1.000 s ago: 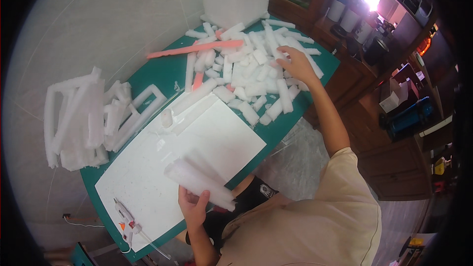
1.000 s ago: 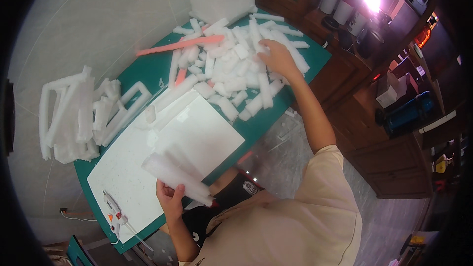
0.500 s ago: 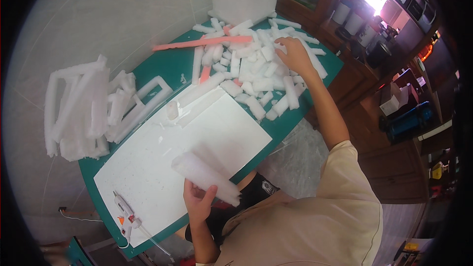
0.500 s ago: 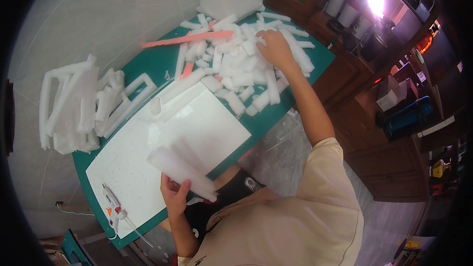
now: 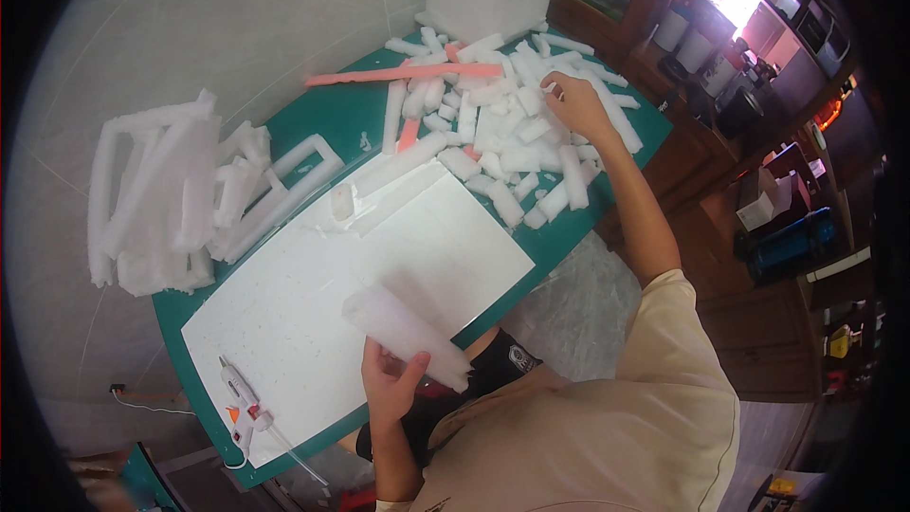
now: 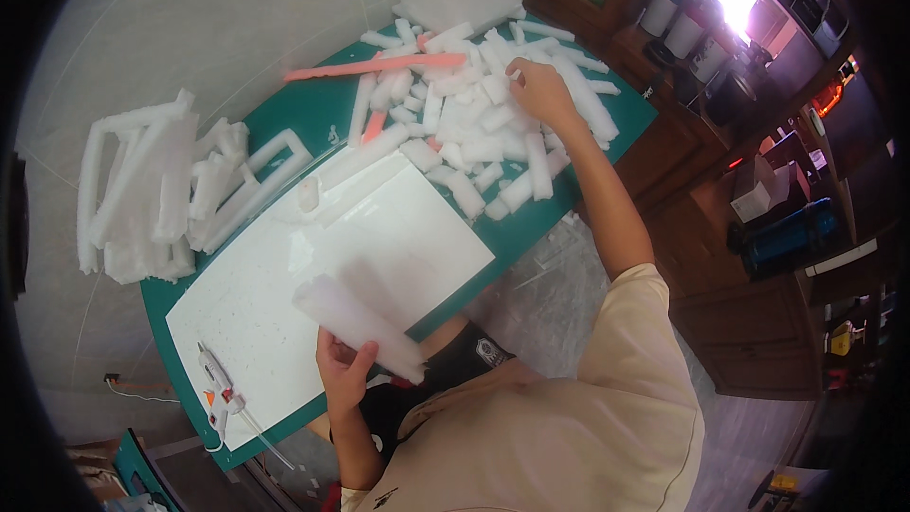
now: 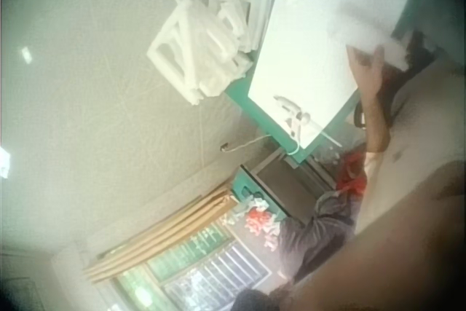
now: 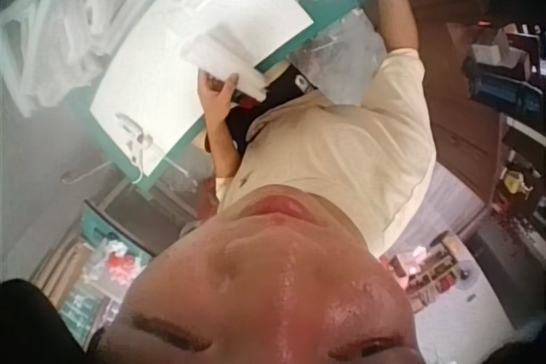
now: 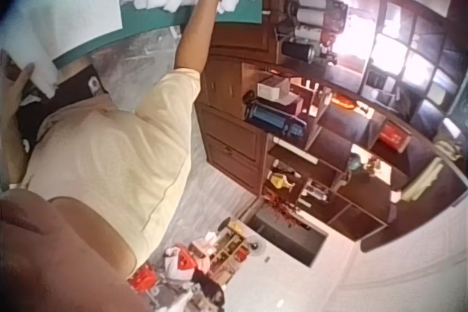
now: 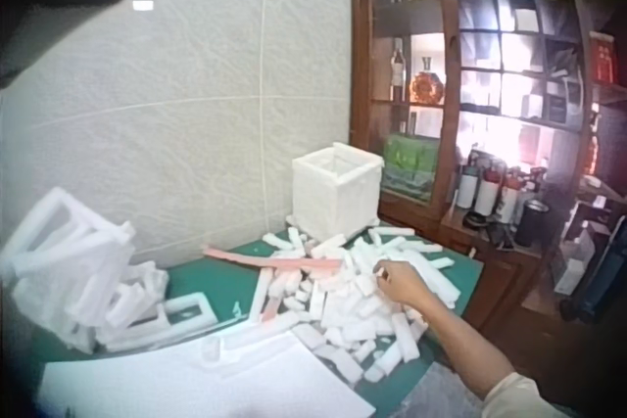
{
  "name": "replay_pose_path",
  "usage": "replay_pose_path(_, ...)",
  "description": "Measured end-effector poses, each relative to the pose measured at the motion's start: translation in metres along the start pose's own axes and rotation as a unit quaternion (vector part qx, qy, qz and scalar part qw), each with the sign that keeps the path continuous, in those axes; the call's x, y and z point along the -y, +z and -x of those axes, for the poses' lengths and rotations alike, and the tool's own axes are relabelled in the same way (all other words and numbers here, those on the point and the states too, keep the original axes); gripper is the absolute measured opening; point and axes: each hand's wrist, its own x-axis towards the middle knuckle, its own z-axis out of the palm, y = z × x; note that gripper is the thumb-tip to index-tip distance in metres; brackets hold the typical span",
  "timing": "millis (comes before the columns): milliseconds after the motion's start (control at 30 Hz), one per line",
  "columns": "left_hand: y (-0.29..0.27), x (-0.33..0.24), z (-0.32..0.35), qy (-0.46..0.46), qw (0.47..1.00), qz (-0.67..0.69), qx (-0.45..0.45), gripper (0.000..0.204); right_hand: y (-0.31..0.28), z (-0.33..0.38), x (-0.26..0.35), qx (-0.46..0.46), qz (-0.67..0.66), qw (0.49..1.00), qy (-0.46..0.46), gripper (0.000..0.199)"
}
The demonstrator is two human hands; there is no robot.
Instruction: Assemble foam strips into a triangular frame using a hot glue gun.
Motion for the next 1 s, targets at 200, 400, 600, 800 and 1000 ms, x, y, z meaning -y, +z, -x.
replay_pose_path(200,0.001,-0.002,-0.001,0.011,1.000,-0.006,0.005,0.058,-0.033,0.015,0.000,0.065,-0.044,0.996,-0.045,0.021)
replay_pose_path(400,0.002,-0.002,-0.001,-0.013,1.000,-0.007,0.009,0.060,-0.032,0.032,0.010,0.163,-0.186,0.965,-0.083,0.027)
replay_pose_path(600,-0.004,0.002,0.000,0.019,0.999,0.017,-0.042,0.061,-0.039,0.044,0.041,0.124,-0.158,0.978,-0.052,0.033)
replay_pose_path(800,-0.008,0.008,-0.003,0.064,0.985,0.047,-0.153,0.072,-0.053,0.076,0.072,0.114,-0.230,0.962,-0.090,0.035)
replay_pose_path(1000,-0.018,0.007,0.004,0.076,0.982,0.034,-0.167,0.072,-0.080,0.075,0.048,-0.079,-0.210,0.971,0.082,0.051)
